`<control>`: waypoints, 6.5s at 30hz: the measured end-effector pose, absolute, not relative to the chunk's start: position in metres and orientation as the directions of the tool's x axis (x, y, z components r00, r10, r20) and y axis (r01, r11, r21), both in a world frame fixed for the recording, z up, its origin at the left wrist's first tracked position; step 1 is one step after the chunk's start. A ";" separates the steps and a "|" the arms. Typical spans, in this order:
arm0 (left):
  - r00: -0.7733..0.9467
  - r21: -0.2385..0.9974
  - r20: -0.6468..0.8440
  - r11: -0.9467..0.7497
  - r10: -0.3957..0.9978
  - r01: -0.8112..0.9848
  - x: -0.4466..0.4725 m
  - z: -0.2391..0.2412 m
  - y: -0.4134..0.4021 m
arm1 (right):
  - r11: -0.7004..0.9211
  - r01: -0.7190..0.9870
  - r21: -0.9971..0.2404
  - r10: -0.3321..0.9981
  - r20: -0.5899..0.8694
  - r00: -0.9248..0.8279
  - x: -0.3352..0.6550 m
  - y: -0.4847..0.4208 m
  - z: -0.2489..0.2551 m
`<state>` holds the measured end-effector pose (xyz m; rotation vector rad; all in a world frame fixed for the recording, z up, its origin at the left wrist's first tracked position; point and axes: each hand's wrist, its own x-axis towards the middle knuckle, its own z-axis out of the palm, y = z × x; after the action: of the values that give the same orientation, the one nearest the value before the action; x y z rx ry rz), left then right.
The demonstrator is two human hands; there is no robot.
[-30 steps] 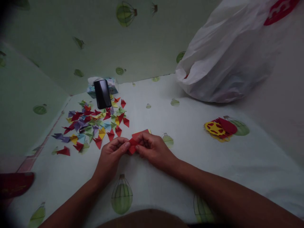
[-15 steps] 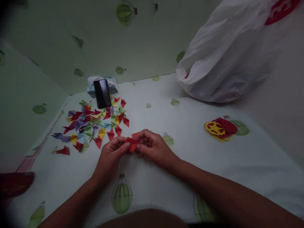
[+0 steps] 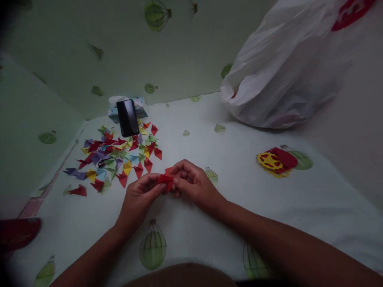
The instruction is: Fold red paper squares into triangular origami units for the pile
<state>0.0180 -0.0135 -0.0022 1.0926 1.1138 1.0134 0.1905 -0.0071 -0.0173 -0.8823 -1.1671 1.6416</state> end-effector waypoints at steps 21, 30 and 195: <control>0.202 0.993 -0.115 0.104 0.973 0.062 0.013 -0.010 -0.013 | 0.155 0.065 -0.986 0.944 0.129 -0.304 0.196 -0.004 -0.016; 0.199 0.983 -0.168 0.180 0.965 -0.043 0.013 -0.008 -0.014 | 0.148 0.038 -0.988 0.947 0.130 -0.294 0.196 -0.005 -0.018; 0.070 0.990 -0.085 0.076 0.994 0.117 0.012 -0.003 -0.013 | -0.030 -0.094 -0.995 0.939 0.004 -0.345 0.190 -0.007 -0.015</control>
<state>0.0119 -0.0131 -0.0032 1.2659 1.2736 1.0384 0.1900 -0.0075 -0.0146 -0.9572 -1.3786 1.5176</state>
